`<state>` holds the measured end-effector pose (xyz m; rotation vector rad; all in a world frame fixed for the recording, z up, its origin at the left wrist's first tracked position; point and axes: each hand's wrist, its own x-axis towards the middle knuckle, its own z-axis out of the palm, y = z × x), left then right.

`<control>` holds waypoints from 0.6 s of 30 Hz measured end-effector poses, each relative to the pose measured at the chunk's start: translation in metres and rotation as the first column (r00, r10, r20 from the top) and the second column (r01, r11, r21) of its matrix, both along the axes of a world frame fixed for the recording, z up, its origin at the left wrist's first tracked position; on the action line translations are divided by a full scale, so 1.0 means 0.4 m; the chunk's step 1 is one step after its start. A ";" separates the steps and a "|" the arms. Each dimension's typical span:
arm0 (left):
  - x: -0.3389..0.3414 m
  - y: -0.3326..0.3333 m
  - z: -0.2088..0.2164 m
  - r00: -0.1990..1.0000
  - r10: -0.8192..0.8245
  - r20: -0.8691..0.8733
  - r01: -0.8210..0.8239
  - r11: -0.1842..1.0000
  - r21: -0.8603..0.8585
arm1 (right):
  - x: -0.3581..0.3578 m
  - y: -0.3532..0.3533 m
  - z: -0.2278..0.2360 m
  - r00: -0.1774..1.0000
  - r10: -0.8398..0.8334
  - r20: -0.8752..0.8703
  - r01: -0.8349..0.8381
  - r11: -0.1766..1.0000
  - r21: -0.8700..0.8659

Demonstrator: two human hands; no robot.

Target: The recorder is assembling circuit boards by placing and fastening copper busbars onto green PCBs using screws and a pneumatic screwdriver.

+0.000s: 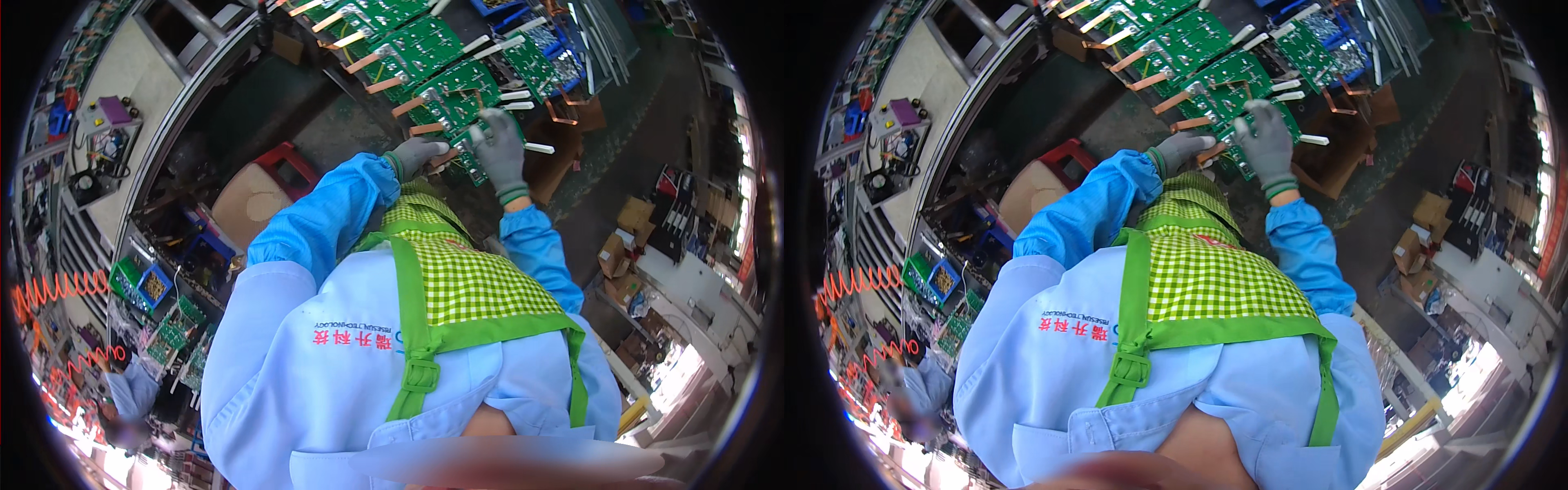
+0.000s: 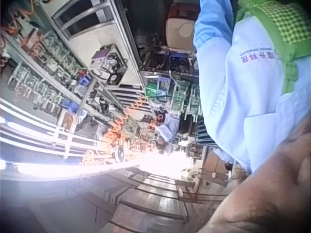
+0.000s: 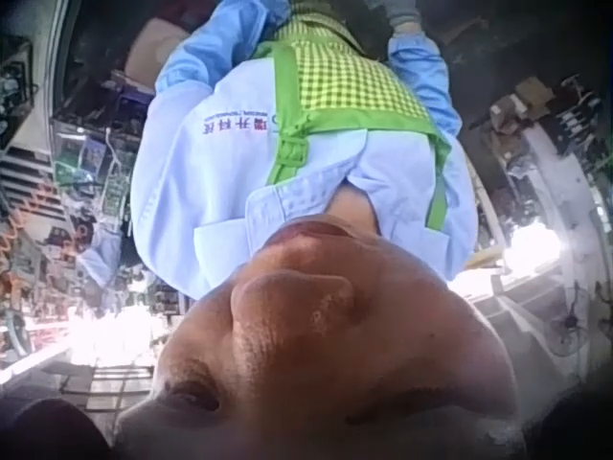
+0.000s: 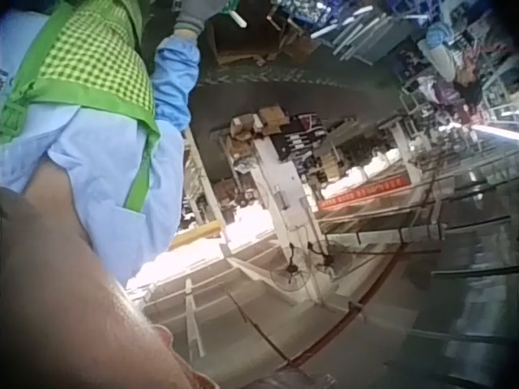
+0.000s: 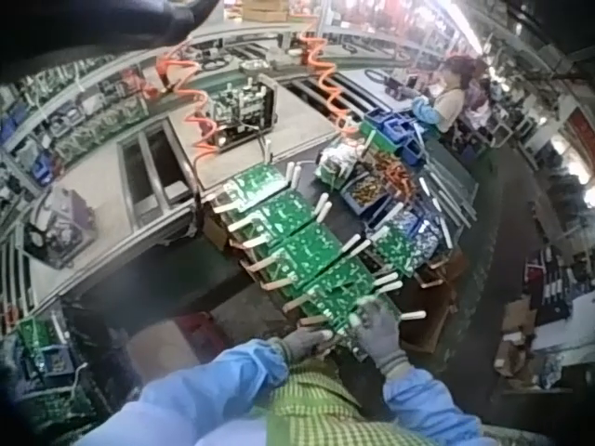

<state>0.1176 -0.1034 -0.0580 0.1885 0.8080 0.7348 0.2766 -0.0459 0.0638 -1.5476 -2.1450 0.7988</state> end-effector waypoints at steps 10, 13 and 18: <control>-0.042 -0.210 0.006 0.991 0.125 0.037 -0.120 0.984 -0.131 | -0.008 0.196 -0.024 0.880 0.140 0.454 -0.254 0.946 0.201; 0.037 -0.227 0.060 0.999 -0.028 -0.017 0.027 0.999 -0.035 | 0.035 0.156 0.040 0.981 0.115 0.158 -0.153 0.955 0.255; 0.150 -0.175 0.063 0.997 0.016 0.076 -0.013 0.999 -0.033 | 0.166 0.000 0.059 0.995 0.047 -0.092 -0.045 0.999 0.024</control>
